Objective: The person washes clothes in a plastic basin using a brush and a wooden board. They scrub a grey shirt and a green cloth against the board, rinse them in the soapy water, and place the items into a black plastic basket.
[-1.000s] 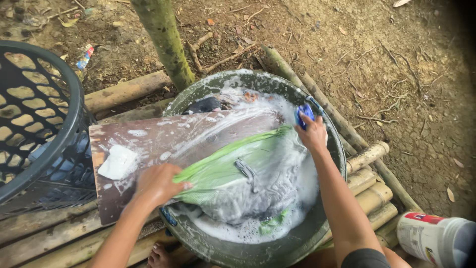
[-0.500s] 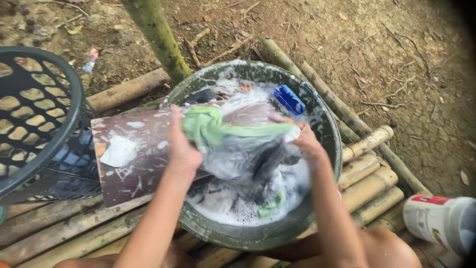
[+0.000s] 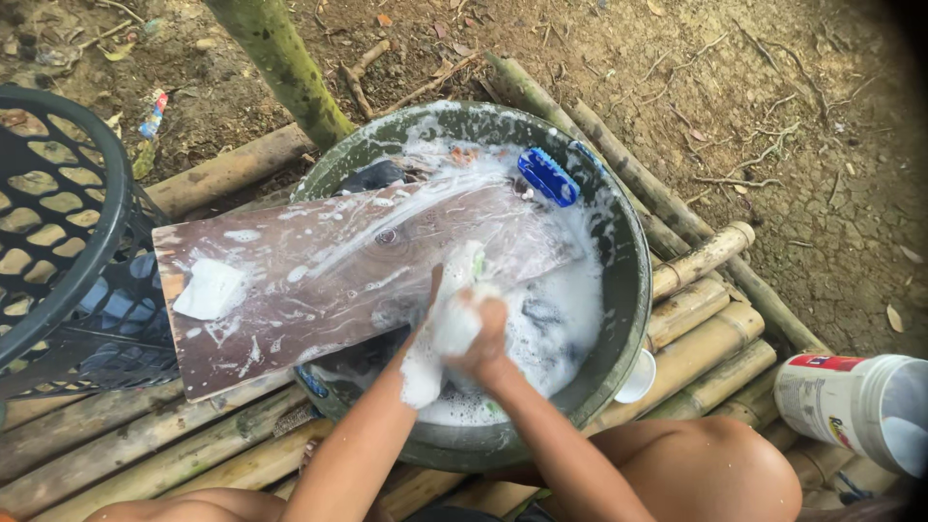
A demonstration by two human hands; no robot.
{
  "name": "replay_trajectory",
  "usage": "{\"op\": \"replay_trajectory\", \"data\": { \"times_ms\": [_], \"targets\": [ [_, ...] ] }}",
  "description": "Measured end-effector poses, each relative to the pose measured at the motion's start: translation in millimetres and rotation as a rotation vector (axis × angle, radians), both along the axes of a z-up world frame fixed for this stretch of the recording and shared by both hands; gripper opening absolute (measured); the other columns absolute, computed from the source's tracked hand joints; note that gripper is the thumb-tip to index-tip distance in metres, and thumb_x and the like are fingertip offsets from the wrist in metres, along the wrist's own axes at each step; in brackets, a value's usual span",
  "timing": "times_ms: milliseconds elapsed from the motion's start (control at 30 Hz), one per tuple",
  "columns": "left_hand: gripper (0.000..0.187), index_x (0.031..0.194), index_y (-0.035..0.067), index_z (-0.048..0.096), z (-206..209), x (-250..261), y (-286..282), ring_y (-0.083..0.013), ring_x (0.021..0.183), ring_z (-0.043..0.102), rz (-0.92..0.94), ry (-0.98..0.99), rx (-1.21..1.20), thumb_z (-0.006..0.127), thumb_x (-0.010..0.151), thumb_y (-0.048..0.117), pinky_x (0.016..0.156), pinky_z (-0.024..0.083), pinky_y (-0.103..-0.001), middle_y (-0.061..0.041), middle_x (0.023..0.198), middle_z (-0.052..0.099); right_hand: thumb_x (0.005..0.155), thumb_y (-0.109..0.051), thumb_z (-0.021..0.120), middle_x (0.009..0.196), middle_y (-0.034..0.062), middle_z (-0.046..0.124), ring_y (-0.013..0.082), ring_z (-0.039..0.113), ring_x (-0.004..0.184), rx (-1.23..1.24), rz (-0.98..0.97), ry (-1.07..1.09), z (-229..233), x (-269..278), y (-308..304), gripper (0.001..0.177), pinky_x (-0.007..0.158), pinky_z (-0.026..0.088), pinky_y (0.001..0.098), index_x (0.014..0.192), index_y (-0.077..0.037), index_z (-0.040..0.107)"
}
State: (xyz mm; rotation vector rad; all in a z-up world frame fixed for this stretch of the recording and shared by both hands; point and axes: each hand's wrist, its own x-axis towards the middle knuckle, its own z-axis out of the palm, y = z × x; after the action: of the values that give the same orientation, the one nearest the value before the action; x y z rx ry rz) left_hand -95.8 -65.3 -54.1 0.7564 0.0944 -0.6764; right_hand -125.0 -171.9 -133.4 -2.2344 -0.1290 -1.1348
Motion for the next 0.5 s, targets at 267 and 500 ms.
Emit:
{"op": "replay_trajectory", "data": {
  "times_ms": [267,500],
  "targets": [
    [0.059,0.129,-0.001,0.061,-16.7,-27.2,36.2,-0.0330,0.112,0.064,-0.145,-0.520,0.379,0.074,0.087,0.038,0.097,0.050,-0.044,-0.022,0.123,0.066,0.087,-0.044,0.082,0.113,0.0211,0.069,0.0350,0.065,0.104,-0.165,0.003,0.557,50.6,35.8,-102.3,0.045,0.092,0.054,0.0452,0.095,-0.001,0.073],
    [0.078,0.136,-0.007,0.051,-105.4,-68.5,59.0,-0.0424,0.124,0.053,-0.732,-1.389,0.976,0.082,0.088,0.046,0.104,0.042,-0.048,-0.031,0.135,0.055,0.097,-0.040,0.064,0.153,0.0200,0.035,0.0399,0.035,0.140,-0.812,0.789,1.214,46.1,-49.6,-82.1,0.064,0.117,0.030,0.0529,0.152,-0.016,0.042]
  ]
}}
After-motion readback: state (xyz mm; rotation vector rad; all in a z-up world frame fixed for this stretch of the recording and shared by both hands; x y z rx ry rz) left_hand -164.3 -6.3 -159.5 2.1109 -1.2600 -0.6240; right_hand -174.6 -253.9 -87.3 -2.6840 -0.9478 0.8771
